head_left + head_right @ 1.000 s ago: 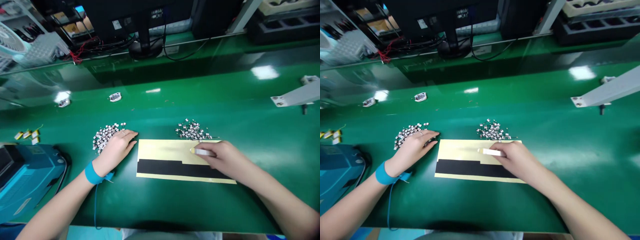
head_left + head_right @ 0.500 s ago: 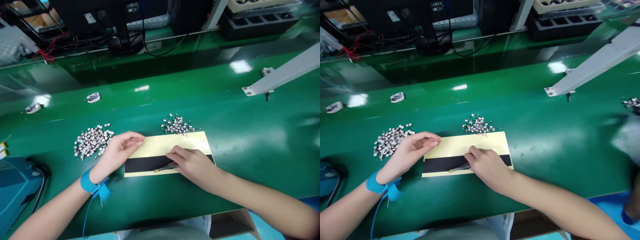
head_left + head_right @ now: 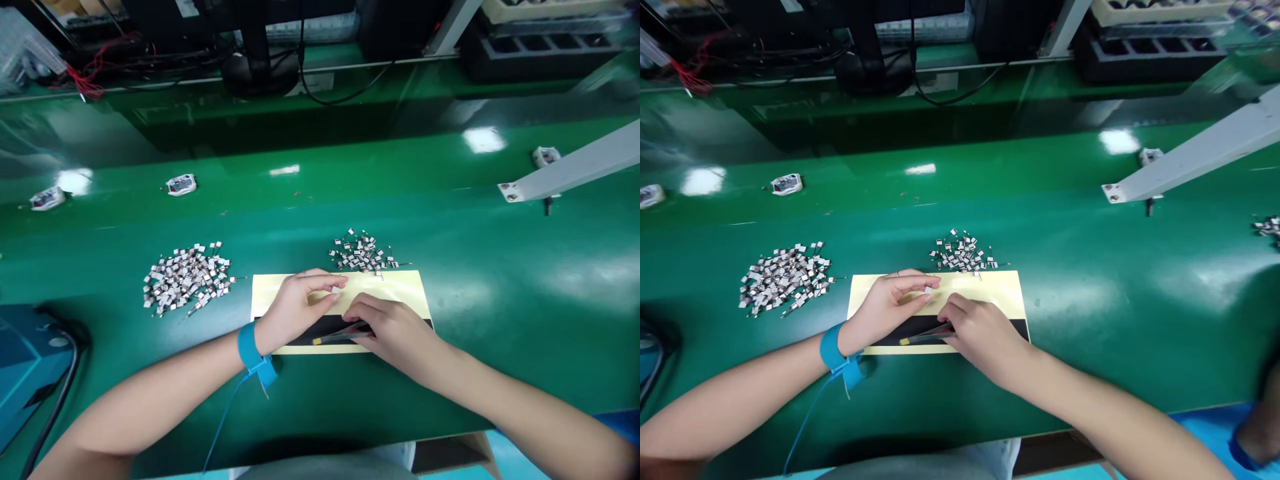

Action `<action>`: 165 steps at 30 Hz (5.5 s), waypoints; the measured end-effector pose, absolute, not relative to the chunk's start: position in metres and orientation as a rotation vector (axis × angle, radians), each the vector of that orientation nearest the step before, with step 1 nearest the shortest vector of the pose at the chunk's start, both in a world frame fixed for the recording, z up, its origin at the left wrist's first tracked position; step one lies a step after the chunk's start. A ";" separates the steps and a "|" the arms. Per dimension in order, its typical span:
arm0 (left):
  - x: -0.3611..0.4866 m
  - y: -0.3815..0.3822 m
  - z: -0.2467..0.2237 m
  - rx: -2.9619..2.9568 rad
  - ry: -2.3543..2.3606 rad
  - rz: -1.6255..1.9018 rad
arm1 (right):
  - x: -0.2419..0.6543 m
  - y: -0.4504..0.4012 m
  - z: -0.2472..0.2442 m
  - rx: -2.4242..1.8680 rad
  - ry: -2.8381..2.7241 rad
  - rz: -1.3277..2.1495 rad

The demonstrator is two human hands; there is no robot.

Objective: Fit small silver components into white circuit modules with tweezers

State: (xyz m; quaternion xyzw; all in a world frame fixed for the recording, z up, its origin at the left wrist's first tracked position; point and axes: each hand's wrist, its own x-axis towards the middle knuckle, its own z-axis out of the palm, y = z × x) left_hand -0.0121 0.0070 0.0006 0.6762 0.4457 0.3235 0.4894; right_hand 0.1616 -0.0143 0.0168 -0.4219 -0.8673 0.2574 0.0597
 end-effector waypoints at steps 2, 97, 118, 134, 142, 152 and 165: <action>-0.011 0.007 0.002 1.657 1.087 0.803 | 0.165 -0.006 0.016 -1.297 -2.447 1.023; -0.019 0.012 0.033 1.398 1.156 0.911 | 0.152 -0.032 0.025 -1.211 -2.924 0.061; -0.004 0.011 0.005 1.739 1.138 1.013 | 0.170 0.012 0.025 -1.358 -1.630 1.415; -0.005 0.000 0.009 2.115 1.090 1.103 | 0.165 0.007 0.026 -1.227 -1.591 1.644; -0.005 0.000 0.005 2.202 1.046 1.055 | 0.165 0.008 0.026 -1.318 -1.599 1.683; -0.003 0.000 0.006 2.237 1.020 1.012 | 0.162 0.010 0.023 -1.377 -1.482 1.720; 0.000 0.000 0.005 2.143 0.953 1.124 | 0.174 0.011 0.022 -1.296 -1.448 1.751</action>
